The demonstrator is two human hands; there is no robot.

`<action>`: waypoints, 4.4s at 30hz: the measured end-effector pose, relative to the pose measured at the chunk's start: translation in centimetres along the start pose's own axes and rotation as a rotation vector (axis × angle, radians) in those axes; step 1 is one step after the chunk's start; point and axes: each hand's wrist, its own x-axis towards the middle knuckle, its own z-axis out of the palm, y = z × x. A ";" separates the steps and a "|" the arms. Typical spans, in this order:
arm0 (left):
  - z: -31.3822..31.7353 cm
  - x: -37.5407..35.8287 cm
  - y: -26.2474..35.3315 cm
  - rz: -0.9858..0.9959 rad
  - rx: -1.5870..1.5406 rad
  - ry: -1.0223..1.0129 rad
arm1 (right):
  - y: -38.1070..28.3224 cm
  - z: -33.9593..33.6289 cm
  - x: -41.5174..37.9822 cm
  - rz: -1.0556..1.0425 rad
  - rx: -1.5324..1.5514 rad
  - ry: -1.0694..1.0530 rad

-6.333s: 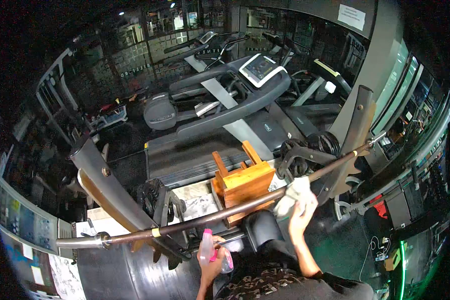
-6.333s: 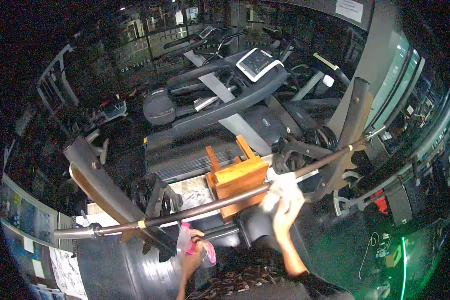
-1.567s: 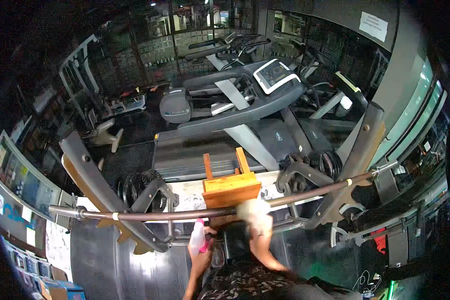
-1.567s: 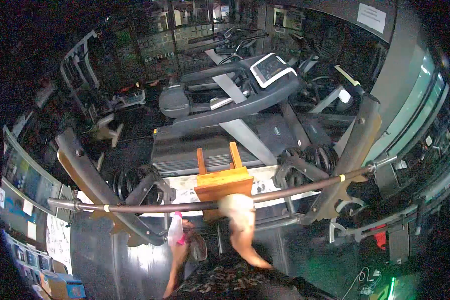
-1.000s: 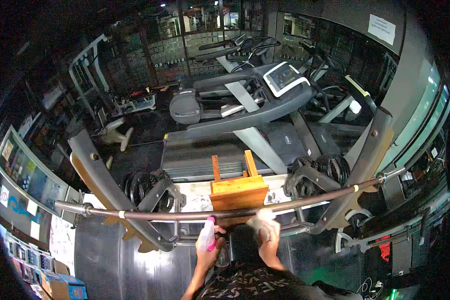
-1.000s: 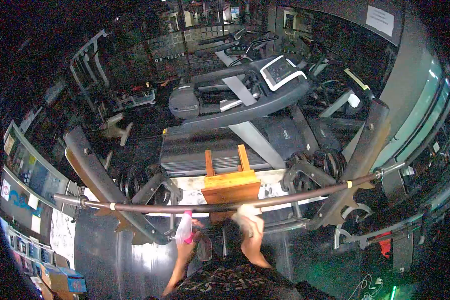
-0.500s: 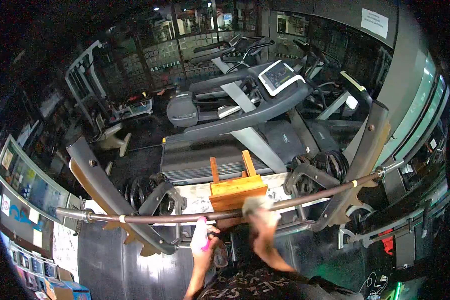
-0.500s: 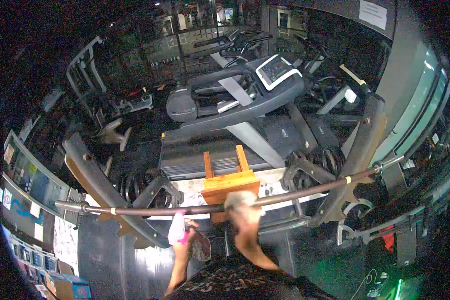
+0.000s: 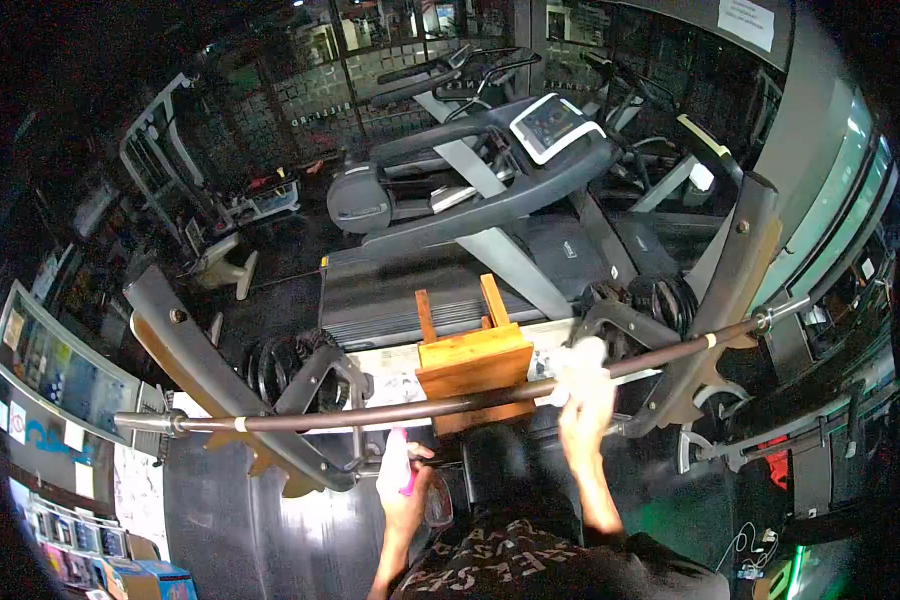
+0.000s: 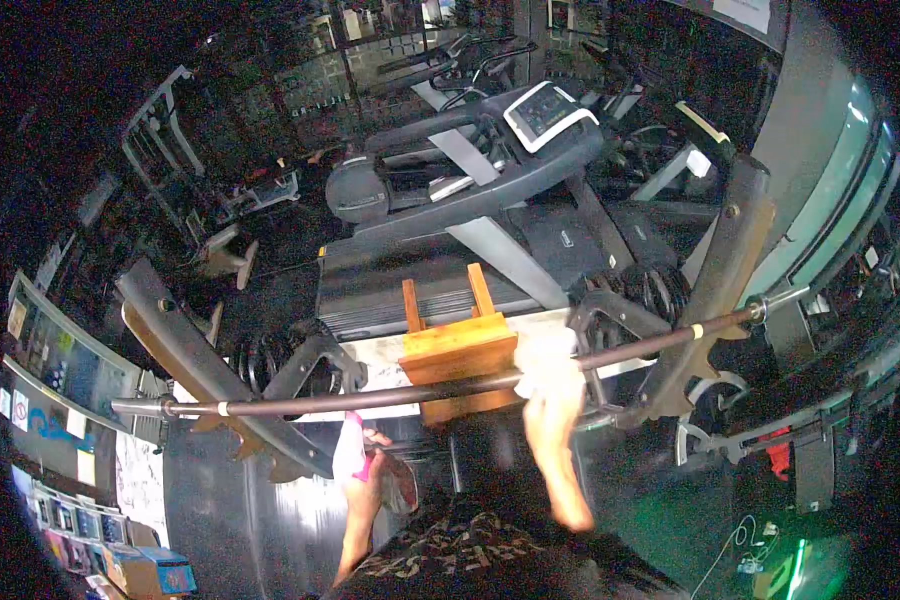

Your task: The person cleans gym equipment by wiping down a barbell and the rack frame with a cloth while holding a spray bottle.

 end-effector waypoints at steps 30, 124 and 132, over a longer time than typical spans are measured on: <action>10.8 -6.6 0.5 -0.058 -0.007 0.061 | -1.6 1.3 -3.0 -0.477 0.626 -0.408; 24.0 -6.1 -2.4 -0.032 -0.159 0.283 | 15.4 -7.1 10.2 -0.573 0.414 -0.781; 26.3 -7.8 -1.4 0.151 0.416 0.264 | 21.0 -14.9 13.5 -0.111 0.094 -0.741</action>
